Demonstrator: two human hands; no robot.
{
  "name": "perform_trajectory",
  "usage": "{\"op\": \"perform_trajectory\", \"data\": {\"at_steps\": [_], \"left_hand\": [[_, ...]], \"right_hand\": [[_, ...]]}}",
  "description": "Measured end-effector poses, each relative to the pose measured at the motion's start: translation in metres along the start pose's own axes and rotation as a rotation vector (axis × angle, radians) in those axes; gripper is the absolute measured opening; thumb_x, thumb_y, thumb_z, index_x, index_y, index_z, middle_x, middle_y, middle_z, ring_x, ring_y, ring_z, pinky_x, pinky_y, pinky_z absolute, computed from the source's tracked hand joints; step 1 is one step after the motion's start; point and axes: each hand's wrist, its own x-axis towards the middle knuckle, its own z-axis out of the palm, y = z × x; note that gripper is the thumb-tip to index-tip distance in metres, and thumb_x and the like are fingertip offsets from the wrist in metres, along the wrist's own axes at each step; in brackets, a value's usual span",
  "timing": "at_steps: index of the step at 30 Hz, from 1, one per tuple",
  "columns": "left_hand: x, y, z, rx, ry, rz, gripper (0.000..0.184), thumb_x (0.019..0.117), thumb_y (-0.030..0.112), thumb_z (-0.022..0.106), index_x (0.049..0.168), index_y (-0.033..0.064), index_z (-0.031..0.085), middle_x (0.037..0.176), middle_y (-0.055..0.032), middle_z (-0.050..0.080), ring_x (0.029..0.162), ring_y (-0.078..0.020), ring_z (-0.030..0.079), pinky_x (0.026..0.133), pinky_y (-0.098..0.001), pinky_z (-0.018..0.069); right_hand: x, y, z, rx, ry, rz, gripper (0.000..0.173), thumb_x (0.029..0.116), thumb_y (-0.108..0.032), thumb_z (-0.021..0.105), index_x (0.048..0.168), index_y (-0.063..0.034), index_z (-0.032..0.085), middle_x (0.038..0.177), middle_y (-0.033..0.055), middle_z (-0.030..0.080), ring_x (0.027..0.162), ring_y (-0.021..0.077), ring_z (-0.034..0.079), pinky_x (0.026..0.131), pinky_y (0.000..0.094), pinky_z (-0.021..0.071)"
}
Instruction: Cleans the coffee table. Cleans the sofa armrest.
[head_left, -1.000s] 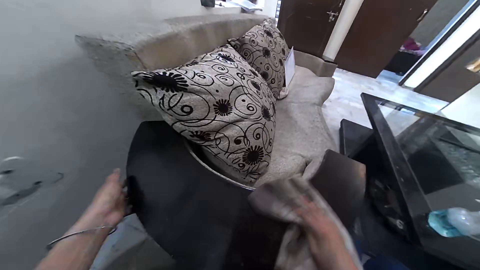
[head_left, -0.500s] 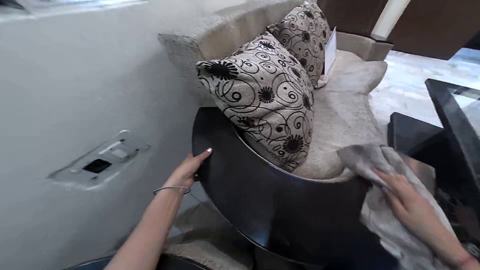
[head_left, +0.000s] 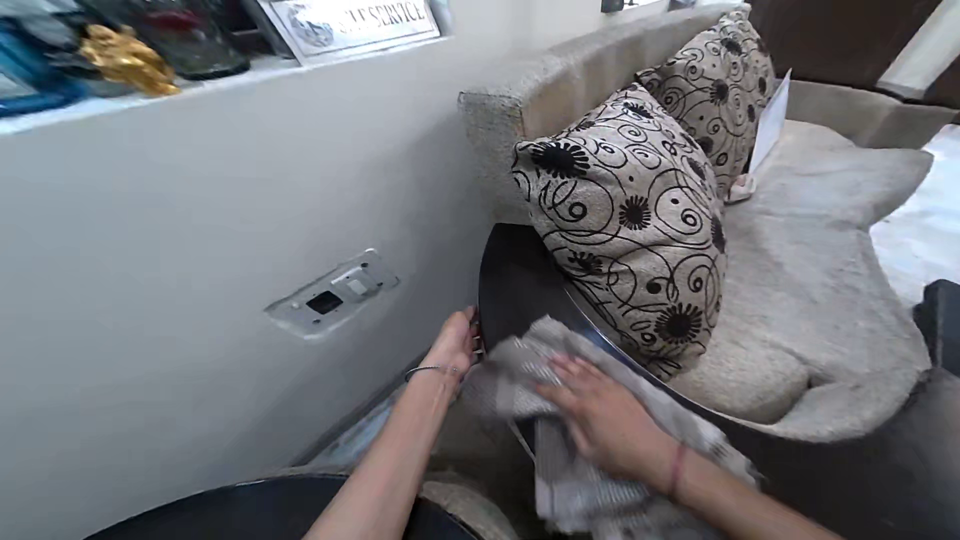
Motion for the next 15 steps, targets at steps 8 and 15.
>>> {"op": "perform_trajectory", "data": {"at_steps": [8,15], "left_hand": [[0.005,-0.005,0.000,-0.027,-0.022,-0.007,0.082,0.1036,0.068,0.008,0.153,0.0086,0.036,0.142,-0.0249,0.049,0.121,-0.0374,0.053,0.094,-0.0548,0.0445],[-0.001,-0.016,0.021,0.494,0.009,0.452,0.066,0.1107,0.047,0.032,0.155,-0.0025,0.032,0.151,-0.0309,0.042,0.138,-0.0440,0.043,0.110,-0.0650,0.0336]], "right_hand": [[0.166,0.026,-0.005,0.011,0.202,0.336,0.043,0.1022,-0.013,0.050,0.144,-0.0090,0.058,0.157,0.0206,0.045,0.151,0.0357,0.035,0.125,0.0518,0.0243],[0.067,-0.012,0.003,0.041,0.128,0.357,0.045,0.1015,-0.011,0.055,0.147,-0.0091,0.055,0.162,0.0169,0.038,0.155,0.0318,0.028,0.127,0.0483,0.0200]]}}
